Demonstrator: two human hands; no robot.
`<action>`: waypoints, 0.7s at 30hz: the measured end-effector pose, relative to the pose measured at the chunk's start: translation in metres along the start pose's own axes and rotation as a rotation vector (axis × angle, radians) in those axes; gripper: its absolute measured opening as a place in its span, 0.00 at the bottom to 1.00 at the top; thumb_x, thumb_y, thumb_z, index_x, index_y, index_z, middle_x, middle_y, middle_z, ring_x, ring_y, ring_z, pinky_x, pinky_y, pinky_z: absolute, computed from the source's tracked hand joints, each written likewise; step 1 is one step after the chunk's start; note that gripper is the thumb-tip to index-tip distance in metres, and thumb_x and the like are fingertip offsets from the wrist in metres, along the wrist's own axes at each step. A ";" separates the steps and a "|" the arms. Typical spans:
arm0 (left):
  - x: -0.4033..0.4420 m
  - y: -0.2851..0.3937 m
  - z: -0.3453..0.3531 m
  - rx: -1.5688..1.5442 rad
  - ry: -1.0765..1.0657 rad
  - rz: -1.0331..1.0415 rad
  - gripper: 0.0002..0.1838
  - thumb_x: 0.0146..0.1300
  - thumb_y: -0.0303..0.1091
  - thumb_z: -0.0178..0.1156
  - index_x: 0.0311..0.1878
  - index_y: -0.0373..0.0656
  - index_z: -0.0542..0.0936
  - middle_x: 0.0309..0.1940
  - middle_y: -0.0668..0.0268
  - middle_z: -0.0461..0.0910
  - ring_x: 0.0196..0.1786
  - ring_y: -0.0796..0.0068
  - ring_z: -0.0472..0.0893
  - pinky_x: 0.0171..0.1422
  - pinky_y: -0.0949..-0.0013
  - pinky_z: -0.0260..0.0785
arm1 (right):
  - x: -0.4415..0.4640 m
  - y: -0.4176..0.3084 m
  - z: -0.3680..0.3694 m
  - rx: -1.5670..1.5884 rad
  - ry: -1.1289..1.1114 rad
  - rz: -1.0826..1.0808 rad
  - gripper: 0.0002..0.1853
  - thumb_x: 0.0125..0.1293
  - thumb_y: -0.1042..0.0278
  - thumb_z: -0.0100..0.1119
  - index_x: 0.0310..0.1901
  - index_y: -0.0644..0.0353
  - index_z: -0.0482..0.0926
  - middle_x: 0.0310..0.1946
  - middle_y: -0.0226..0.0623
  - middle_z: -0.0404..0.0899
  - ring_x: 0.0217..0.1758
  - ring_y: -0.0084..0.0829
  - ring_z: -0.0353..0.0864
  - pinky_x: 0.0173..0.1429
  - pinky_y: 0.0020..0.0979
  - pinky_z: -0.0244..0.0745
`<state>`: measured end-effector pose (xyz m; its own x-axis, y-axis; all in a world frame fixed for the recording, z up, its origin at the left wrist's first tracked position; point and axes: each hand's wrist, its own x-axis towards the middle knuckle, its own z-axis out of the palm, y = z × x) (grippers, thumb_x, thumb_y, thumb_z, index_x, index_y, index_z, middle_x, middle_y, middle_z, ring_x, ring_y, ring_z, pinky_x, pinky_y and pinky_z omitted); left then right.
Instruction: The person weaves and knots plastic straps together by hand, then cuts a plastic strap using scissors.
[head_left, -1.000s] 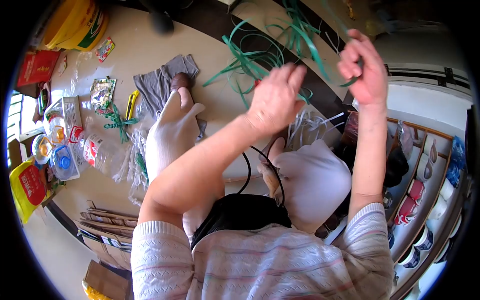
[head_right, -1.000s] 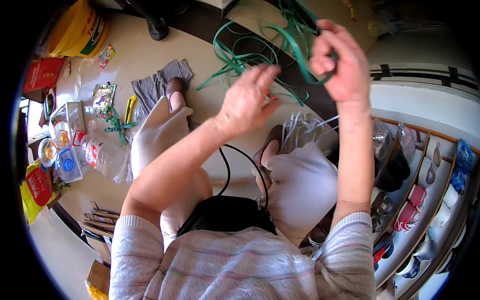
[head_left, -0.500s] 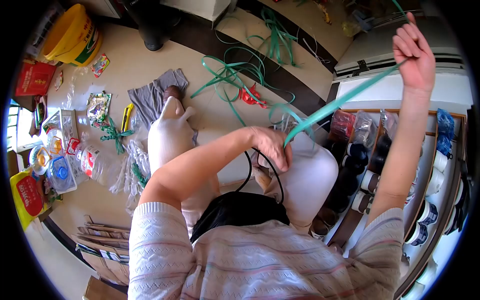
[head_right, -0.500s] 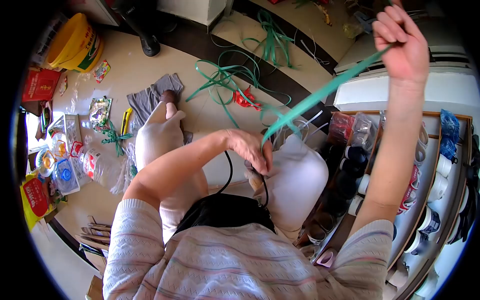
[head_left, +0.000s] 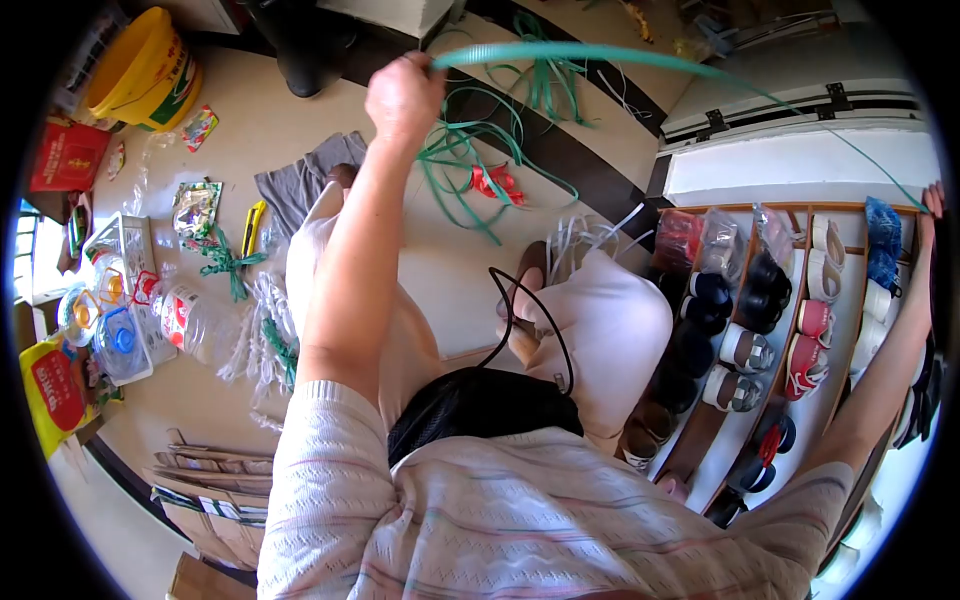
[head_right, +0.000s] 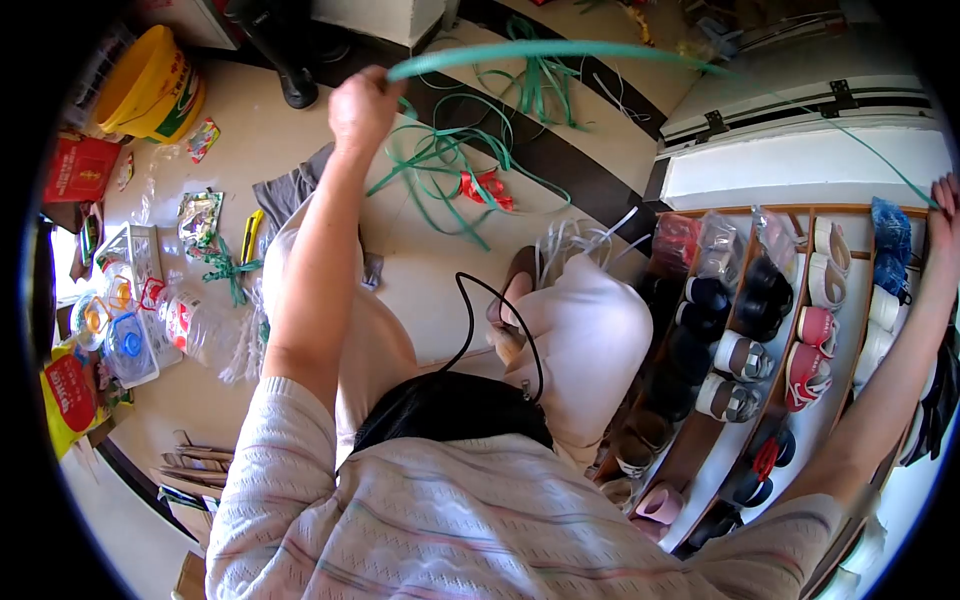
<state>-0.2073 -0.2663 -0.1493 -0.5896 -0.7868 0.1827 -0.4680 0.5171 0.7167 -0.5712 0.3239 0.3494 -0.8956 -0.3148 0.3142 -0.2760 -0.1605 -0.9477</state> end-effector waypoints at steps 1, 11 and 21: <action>0.006 -0.006 -0.005 -0.056 0.212 0.024 0.16 0.53 0.47 0.61 0.38 0.46 0.82 0.25 0.62 0.81 0.28 0.62 0.80 0.34 0.64 0.71 | -0.005 -0.013 -0.021 -0.029 0.074 -0.014 0.12 0.66 0.75 0.45 0.50 0.67 0.67 0.21 0.24 0.60 0.18 0.14 0.55 0.23 0.17 0.53; 0.008 -0.015 -0.009 -0.231 -0.173 0.208 0.17 0.58 0.30 0.55 0.52 0.42 0.75 0.24 0.65 0.79 0.28 0.82 0.79 0.33 0.75 0.72 | -0.083 0.039 0.059 -0.113 -0.021 0.100 0.12 0.66 0.73 0.47 0.51 0.63 0.68 0.23 0.22 0.63 0.20 0.12 0.57 0.20 0.15 0.52; -0.040 0.048 -0.001 -1.319 -0.801 -0.207 0.25 0.68 0.45 0.49 0.60 0.35 0.67 0.48 0.56 0.77 0.49 0.68 0.77 0.52 0.68 0.69 | -0.360 0.378 0.412 -0.157 -0.298 0.430 0.09 0.68 0.70 0.49 0.47 0.62 0.68 0.21 0.27 0.72 0.19 0.15 0.68 0.20 0.16 0.62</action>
<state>-0.2055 -0.2100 -0.1214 -0.9762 -0.2031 -0.0766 0.0527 -0.5638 0.8242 -0.2098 -0.0091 -0.0989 -0.8081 -0.5761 -0.1229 0.0246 0.1754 -0.9842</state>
